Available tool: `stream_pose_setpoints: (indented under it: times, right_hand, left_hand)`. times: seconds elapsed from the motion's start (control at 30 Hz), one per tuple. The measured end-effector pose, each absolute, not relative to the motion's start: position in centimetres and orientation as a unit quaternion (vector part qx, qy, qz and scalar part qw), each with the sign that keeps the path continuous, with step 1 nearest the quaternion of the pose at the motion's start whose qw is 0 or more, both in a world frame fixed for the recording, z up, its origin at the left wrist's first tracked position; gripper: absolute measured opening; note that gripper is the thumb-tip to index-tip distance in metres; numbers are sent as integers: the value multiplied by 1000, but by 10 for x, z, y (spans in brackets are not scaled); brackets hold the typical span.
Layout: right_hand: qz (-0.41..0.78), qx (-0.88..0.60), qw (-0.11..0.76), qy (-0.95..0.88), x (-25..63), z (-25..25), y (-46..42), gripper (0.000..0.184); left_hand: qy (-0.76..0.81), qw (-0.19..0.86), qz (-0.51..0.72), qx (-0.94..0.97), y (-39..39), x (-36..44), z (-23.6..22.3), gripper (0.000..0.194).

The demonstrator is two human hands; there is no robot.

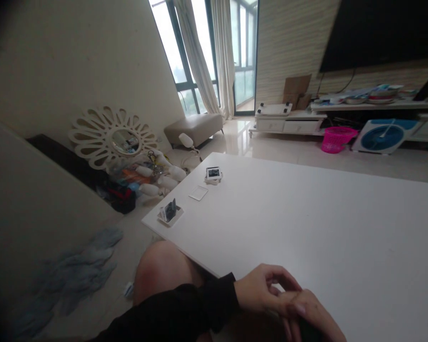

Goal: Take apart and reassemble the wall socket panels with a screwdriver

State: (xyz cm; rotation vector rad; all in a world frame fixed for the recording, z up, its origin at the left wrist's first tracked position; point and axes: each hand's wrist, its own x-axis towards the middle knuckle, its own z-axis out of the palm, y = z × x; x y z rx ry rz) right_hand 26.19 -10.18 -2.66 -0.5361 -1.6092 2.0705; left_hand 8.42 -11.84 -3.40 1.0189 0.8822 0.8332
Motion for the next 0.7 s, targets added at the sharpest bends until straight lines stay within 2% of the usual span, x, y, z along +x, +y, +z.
stream_pose_setpoints:
  times: [0.13,0.3,0.43,0.57,0.7]
  right_hand:
    - [759,-264,252,-539,261,-16,-108,64]
    - [785,-296,259,-480,265,-6,-117,55]
    - [808,-339,268,-401,268,-5,-121,46]
    - [823,-352,276,-349,269,0,-120,44]
    - [820,-361,291,-336,266,17,-115,40]
  left_hand:
    - [387,716,367,450,-115,85,-37,83]
    - [379,736,363,428,-110,85,-36,77]
    - [399,722,359,435,-107,85,-34,75]
    - [408,695,378,455,-108,87,-35,74]
    - [395,723,358,440,-111,87,-35,85]
